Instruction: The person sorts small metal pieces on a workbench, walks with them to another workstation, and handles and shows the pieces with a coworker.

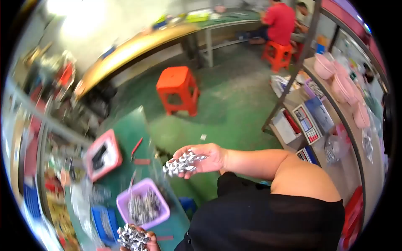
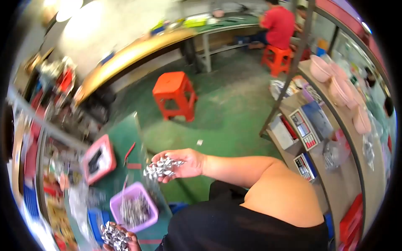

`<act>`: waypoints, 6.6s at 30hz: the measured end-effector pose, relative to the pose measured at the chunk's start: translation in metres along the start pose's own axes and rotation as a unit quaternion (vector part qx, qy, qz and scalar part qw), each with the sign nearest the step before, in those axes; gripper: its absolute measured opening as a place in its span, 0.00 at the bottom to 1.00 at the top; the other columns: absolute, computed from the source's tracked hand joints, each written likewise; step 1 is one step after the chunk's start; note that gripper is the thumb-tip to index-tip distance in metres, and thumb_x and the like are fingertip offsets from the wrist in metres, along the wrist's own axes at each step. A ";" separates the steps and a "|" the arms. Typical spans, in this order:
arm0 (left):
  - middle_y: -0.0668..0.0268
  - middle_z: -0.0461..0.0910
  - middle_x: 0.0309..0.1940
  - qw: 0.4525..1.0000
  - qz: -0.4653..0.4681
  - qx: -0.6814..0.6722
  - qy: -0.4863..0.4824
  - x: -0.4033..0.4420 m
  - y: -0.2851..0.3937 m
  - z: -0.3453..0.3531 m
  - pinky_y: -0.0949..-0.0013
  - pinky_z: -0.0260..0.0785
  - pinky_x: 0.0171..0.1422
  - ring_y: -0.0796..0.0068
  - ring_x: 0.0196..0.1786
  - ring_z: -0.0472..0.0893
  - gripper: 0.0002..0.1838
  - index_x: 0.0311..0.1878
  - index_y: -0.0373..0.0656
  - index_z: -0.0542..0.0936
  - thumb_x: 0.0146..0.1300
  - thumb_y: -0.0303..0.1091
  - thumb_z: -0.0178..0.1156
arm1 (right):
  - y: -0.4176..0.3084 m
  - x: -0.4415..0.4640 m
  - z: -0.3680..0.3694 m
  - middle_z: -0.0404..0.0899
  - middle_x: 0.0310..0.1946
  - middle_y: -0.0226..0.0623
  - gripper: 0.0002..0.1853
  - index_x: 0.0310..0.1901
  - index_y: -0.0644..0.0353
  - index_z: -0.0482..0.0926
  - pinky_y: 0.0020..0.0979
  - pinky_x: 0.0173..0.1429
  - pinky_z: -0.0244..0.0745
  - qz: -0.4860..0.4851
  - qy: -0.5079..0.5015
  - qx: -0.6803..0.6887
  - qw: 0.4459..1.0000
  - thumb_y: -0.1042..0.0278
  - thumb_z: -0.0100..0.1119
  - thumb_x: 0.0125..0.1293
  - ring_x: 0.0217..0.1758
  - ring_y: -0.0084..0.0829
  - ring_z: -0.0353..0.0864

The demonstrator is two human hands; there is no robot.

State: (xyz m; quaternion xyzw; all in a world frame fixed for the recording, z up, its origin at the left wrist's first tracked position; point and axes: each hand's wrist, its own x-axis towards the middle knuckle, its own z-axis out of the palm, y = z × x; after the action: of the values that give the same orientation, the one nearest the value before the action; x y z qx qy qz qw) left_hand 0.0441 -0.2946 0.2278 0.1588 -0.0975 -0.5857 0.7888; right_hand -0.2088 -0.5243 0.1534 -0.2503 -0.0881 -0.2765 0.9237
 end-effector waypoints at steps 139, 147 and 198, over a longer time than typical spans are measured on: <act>0.49 0.71 0.53 -0.332 -0.828 0.065 -0.448 -1.410 -0.473 0.213 0.43 0.60 0.56 0.45 0.57 0.67 0.25 0.50 0.41 0.72 0.57 0.51 0.49 | 0.922 -1.065 0.766 0.71 0.33 0.34 0.14 0.40 0.55 0.71 0.37 0.31 0.70 -0.751 0.244 0.232 -0.568 0.56 0.56 0.59 0.34 0.32 0.69; 0.54 0.74 0.50 -0.359 -0.798 0.111 -0.471 -1.552 -0.418 0.155 0.42 0.61 0.53 0.46 0.54 0.69 0.23 0.49 0.45 0.74 0.59 0.52 0.46 | 1.171 -1.061 0.837 0.72 0.31 0.33 0.11 0.37 0.53 0.71 0.39 0.34 0.69 -0.760 0.237 0.183 -0.577 0.56 0.54 0.60 0.33 0.34 0.71; 0.53 0.70 0.54 0.421 -0.875 0.105 -0.215 -2.186 -0.570 0.103 0.42 0.60 0.57 0.45 0.55 0.69 0.26 0.50 0.46 0.73 0.56 0.54 0.49 | 1.662 -1.720 1.251 0.77 0.35 0.29 0.13 0.38 0.54 0.74 0.35 0.41 0.73 -0.792 0.584 0.138 -0.116 0.54 0.43 0.66 0.37 0.29 0.76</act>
State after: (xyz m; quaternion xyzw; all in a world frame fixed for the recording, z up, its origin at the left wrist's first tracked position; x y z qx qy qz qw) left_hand -1.1441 1.6289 0.1859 0.1089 -0.1328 -0.9608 -0.2175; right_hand -0.7479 2.1173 0.0225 -0.3876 -0.3131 0.8330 0.2404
